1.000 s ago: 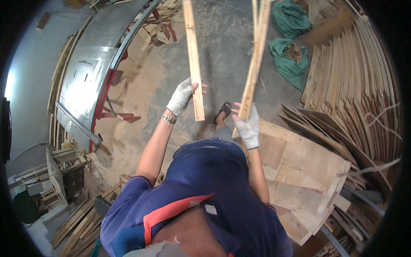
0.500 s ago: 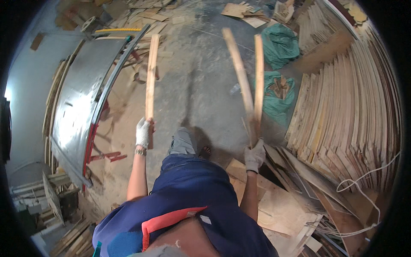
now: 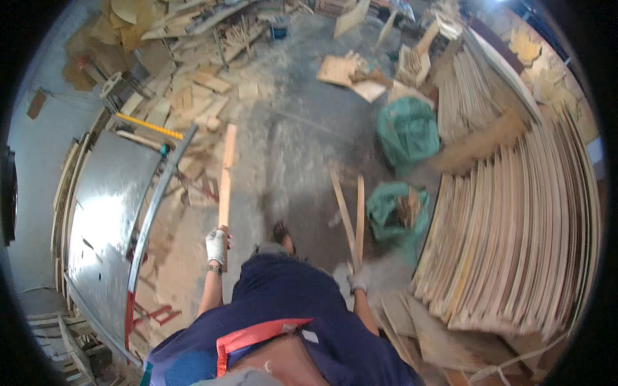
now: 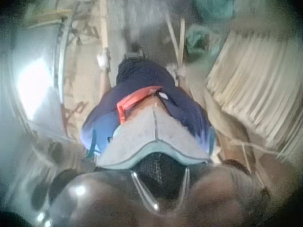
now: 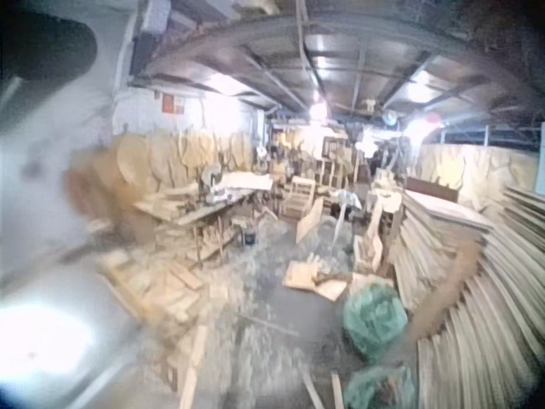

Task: The person cuts a wooden plank on a table saw, then moves to a miter saw to cut smaller pieces of wood. They use a hammer to tap a small wooden piece on a workbench. The person handles various wooden planks and tools throughout the process.

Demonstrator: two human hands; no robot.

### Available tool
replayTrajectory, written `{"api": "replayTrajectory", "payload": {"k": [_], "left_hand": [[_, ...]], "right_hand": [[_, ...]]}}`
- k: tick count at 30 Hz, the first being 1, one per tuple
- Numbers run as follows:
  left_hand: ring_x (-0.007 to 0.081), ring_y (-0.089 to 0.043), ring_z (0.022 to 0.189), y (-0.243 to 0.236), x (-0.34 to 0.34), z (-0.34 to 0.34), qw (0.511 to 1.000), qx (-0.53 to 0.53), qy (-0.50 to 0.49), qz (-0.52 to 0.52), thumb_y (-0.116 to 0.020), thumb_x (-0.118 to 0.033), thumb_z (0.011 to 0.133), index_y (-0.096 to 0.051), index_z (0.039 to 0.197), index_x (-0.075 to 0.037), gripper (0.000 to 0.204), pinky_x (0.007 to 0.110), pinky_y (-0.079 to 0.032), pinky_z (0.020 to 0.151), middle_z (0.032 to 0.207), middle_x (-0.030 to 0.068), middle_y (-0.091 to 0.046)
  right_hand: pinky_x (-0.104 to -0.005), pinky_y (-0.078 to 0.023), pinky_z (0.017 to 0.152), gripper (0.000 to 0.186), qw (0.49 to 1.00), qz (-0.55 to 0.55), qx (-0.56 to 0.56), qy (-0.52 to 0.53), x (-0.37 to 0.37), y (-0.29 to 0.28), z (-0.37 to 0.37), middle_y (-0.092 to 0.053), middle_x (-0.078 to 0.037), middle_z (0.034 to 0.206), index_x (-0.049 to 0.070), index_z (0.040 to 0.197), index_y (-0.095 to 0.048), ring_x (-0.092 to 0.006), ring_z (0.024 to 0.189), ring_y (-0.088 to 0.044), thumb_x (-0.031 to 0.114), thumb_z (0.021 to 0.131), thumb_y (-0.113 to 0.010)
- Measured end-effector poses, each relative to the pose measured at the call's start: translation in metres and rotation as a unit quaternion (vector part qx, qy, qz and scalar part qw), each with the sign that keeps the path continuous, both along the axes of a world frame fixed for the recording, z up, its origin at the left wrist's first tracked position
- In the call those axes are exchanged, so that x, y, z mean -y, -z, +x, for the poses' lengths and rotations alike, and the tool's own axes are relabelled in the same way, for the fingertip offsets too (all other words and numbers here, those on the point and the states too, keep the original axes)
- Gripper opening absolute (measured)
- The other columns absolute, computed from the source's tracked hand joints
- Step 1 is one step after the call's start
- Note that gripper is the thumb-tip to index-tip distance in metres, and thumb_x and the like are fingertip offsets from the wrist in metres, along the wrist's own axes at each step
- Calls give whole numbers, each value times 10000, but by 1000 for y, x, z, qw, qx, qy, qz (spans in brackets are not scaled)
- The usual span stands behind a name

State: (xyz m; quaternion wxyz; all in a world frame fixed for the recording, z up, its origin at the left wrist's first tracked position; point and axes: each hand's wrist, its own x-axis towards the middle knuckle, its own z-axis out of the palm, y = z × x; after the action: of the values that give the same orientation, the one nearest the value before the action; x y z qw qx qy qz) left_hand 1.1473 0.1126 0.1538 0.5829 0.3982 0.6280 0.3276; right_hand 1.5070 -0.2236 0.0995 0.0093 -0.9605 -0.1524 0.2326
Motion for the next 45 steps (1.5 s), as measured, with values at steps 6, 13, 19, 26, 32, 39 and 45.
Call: {"api": "replayTrajectory", "payload": {"k": [6, 13, 19, 26, 32, 39, 45], "left_hand": [[91, -539, 504, -38, -168, 136, 996, 35, 72, 38, -645, -335, 971, -648, 870, -41, 310, 255, -465, 476, 681, 18, -618], [120, -639, 536, -38, -322, 256, 970, -95, 190, 116, -611, -366, 980, -691, 827, -5, 401, 307, -519, 514, 701, 74, -716], [146, -624, 494, -23, -432, 320, 971, -134, 190, 58, -588, -375, 988, -702, 832, 2, 423, 325, -515, 506, 673, 79, -714], [122, -601, 485, -23, -553, 384, 989, -111, 85, 49, -592, -347, 991, -700, 833, 18, 412, 311, -491, 468, 656, 85, -699], [125, -571, 449, 11, -679, 432, 995, -81, 30, 47, -579, -338, 1006, -651, 775, 16, 429, 292, -471, 424, 631, 88, -671], [135, -528, 407, 25, -885, 494, 997, -55, 36, 49, -565, -313, 1014, -642, 806, 7, 389, 294, -458, 403, 655, 98, -680], [125, -567, 469, 2, -1055, 555, 992, -43, 74, 94, -581, -346, 1016, -681, 883, -4, 380, 277, -442, 416, 670, 87, -685]], "right_hand": [[-468, -543, 874, 463, 977, -45, -190, 91, -77, 51, 40, -704, -235, 1092, 38, 1118, -694, -377, 1041, -683, 330, 762, -746], [-452, -549, 836, 447, 967, -44, -230, 104, -244, 85, 127, -717, -214, 1079, 29, 1098, -710, -346, 1002, -700, 319, 761, -755], [-438, -554, 803, 434, 964, -62, -244, 87, -394, 102, 249, -729, -196, 1068, 22, 1081, -724, -320, 968, -713, 311, 761, -764], [-422, -560, 765, 418, 980, -63, -187, 4, -571, 85, 413, -742, -176, 1055, 13, 1062, -741, -290, 929, -730, 300, 760, -774], [-414, -581, 618, 354, 977, 85, -191, 48, -803, 9, 538, -719, -146, 829, 7, 1065, -710, -242, 722, -725, 191, 770, -774], [-414, -583, 657, 360, 999, 34, 35, 12, -969, 22, 565, -735, -166, 824, 27, 964, -720, -314, 736, -741, 298, 738, -793], [-450, -572, 833, 512, 980, -27, -158, 115, -1013, 84, 558, -744, -172, 1079, 45, 1106, -746, -332, 1036, -722, 403, 742, -794]]}}
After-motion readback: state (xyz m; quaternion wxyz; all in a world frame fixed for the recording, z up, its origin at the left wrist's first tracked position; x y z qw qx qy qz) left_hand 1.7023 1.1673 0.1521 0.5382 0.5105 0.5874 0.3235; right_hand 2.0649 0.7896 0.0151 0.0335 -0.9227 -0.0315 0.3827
